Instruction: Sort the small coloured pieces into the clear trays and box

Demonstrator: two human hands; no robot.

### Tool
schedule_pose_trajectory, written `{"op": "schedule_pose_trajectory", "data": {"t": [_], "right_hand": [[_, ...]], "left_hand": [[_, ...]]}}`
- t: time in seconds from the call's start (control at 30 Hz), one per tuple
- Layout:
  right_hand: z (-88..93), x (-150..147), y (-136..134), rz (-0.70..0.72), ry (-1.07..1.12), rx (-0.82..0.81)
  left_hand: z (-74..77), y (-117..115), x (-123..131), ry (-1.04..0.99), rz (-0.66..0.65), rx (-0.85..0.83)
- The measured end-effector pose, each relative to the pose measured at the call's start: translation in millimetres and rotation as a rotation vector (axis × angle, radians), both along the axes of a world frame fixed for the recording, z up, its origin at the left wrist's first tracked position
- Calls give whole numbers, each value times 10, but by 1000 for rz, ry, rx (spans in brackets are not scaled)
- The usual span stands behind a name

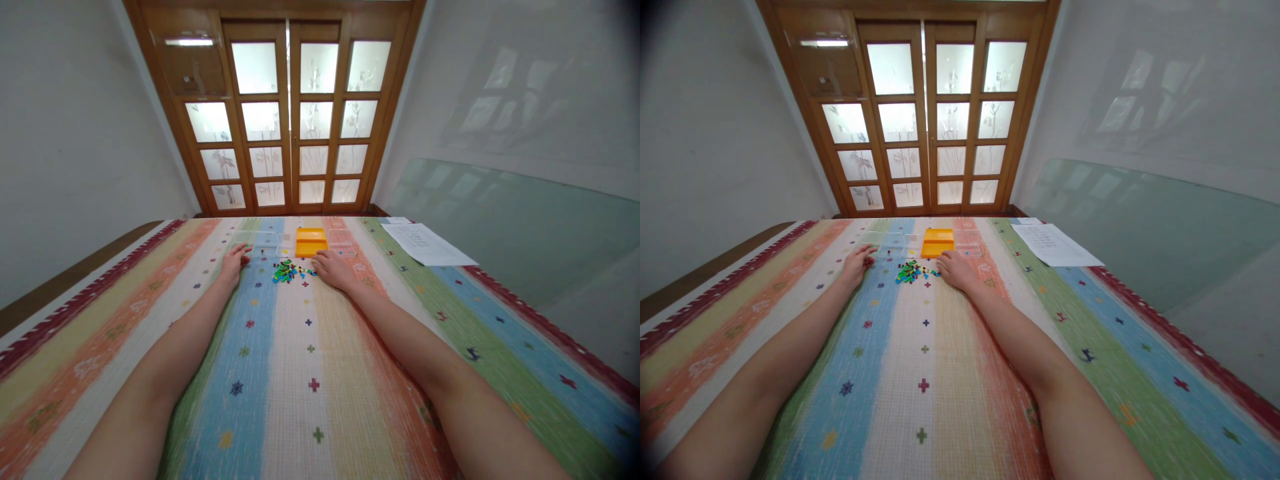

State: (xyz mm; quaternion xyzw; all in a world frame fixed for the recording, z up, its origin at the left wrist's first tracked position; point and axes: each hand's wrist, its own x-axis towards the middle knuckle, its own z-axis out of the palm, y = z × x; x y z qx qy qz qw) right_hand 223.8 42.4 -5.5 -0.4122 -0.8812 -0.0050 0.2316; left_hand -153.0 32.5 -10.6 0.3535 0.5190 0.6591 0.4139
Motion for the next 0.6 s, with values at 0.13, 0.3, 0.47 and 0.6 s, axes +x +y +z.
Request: {"op": "schedule_pose_trajectory", "data": {"t": [0.13,0.3,0.47,0.6], "right_hand": [[6,-1,-5,-7,-2,1],[6,2,-5,-4,-3,4],[23,-2,-15,-3,-9,-2],[41,-3,-28,-5,-22,2]], "left_hand": [[-9,17,-54,-60,-52,-6],[5,9,-87,-50,-111,-37],[54,-35,-106,-61,-169,-46],[69,-55,-79,-42,-150,-37]]}}
